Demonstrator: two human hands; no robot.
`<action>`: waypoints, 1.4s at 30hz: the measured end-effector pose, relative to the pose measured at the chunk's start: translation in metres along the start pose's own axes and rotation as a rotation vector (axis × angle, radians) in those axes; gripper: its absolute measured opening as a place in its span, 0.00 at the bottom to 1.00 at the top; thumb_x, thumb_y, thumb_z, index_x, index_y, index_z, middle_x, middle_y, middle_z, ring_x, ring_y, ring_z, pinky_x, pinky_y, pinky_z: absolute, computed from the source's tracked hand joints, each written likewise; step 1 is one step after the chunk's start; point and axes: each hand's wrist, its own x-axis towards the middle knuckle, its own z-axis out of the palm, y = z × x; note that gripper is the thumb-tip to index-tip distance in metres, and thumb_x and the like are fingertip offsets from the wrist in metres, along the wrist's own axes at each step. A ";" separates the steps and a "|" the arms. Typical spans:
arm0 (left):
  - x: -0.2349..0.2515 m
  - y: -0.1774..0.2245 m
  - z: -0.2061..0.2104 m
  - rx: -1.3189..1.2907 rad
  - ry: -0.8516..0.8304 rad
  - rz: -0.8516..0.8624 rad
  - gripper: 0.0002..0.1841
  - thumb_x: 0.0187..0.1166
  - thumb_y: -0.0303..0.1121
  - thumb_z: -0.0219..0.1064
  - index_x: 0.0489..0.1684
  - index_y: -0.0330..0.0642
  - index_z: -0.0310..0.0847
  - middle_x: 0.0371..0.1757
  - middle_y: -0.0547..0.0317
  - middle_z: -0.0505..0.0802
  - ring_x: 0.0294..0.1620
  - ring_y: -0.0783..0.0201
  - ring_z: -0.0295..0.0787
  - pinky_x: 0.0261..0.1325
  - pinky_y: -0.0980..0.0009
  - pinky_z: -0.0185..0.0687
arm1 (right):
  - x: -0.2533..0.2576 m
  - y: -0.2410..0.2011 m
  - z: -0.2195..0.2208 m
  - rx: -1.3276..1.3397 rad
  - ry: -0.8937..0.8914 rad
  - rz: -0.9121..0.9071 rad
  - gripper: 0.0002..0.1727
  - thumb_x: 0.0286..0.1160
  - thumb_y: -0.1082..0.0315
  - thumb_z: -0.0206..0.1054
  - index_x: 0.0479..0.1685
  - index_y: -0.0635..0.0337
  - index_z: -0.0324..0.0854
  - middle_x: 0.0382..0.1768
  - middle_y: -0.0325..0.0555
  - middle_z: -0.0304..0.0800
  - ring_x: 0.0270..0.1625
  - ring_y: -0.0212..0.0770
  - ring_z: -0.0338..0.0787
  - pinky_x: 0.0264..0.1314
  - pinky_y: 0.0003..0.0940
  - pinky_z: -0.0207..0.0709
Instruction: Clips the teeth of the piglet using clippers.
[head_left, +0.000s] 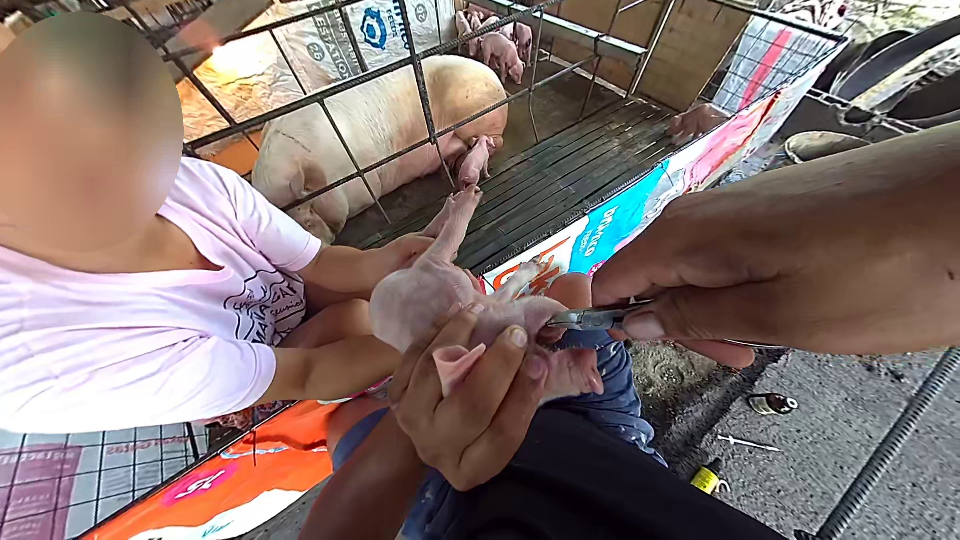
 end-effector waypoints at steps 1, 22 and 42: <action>0.000 0.000 0.000 -0.002 0.005 -0.002 0.11 0.81 0.33 0.70 0.54 0.38 0.83 0.56 0.52 0.93 0.57 0.54 0.90 0.67 0.56 0.81 | 0.000 -0.001 0.000 -0.012 -0.002 0.007 0.12 0.90 0.58 0.58 0.47 0.47 0.88 0.12 0.31 0.79 0.10 0.23 0.75 0.08 0.17 0.64; 0.002 -0.003 -0.007 -0.001 -0.019 0.013 0.10 0.82 0.31 0.67 0.56 0.39 0.83 0.56 0.52 0.92 0.57 0.54 0.90 0.68 0.55 0.81 | 0.005 -0.003 -0.007 -0.093 -0.002 -0.046 0.13 0.90 0.56 0.58 0.46 0.48 0.88 0.13 0.32 0.81 0.10 0.23 0.77 0.07 0.18 0.68; 0.000 -0.008 -0.010 0.005 -0.013 0.017 0.12 0.83 0.33 0.67 0.58 0.39 0.81 0.58 0.52 0.92 0.58 0.56 0.89 0.70 0.58 0.79 | 0.019 -0.005 -0.022 0.182 -0.149 0.080 0.11 0.87 0.64 0.63 0.56 0.51 0.90 0.12 0.40 0.80 0.07 0.28 0.76 0.06 0.21 0.68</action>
